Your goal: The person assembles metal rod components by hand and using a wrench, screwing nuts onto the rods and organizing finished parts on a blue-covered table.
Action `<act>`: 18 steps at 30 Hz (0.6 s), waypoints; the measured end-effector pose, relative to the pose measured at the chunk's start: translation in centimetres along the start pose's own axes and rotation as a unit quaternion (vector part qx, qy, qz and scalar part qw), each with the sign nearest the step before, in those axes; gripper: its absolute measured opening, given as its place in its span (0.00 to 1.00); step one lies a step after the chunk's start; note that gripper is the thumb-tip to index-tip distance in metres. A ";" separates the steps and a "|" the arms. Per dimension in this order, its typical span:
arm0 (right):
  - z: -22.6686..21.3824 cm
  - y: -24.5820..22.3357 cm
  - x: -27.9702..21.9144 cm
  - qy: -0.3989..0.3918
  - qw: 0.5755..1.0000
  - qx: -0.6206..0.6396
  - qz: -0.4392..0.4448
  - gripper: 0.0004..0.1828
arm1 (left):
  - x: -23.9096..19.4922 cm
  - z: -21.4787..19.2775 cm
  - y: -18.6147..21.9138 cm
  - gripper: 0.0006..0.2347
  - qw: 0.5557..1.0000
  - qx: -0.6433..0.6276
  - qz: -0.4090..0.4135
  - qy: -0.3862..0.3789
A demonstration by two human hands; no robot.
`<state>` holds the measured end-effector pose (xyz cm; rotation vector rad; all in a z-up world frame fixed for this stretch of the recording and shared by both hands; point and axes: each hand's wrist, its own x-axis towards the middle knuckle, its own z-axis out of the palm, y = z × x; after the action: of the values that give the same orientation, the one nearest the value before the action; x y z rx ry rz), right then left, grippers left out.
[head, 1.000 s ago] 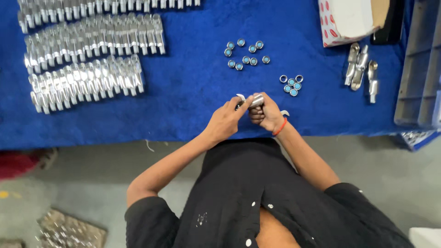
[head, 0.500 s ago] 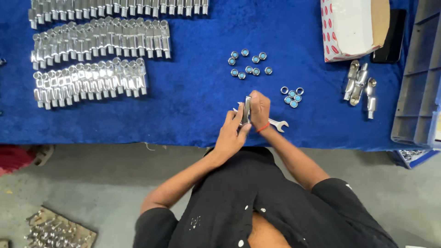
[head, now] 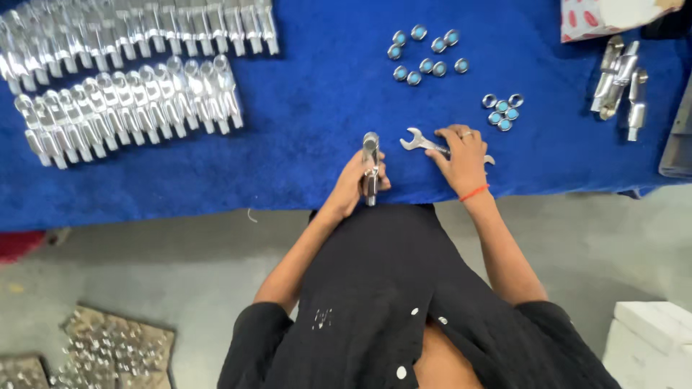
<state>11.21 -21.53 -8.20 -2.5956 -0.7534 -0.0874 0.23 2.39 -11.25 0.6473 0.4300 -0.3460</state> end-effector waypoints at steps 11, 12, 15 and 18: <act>2.2 0.1 -1.2 -0.191 0.978 -0.084 0.003 0.11 | -1.7 2.4 6.1 0.07 0.951 0.295 0.082 0.030; 2.0 -0.5 -1.4 -0.208 0.976 -0.070 0.012 0.10 | -2.3 2.9 6.3 0.06 0.942 0.318 0.096 0.035; -1.2 -2.0 -0.5 -0.188 0.956 0.225 0.000 0.14 | -3.9 4.5 6.4 0.05 0.929 0.339 0.136 0.052; -6.5 -4.3 0.5 -0.230 0.943 0.239 0.003 0.07 | -5.6 5.6 6.1 0.06 0.863 0.465 0.178 0.087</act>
<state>9.83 -20.78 -0.57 -2.1598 -0.7998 0.6474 -0.33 4.32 -1.42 1.6952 0.2845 -0.1192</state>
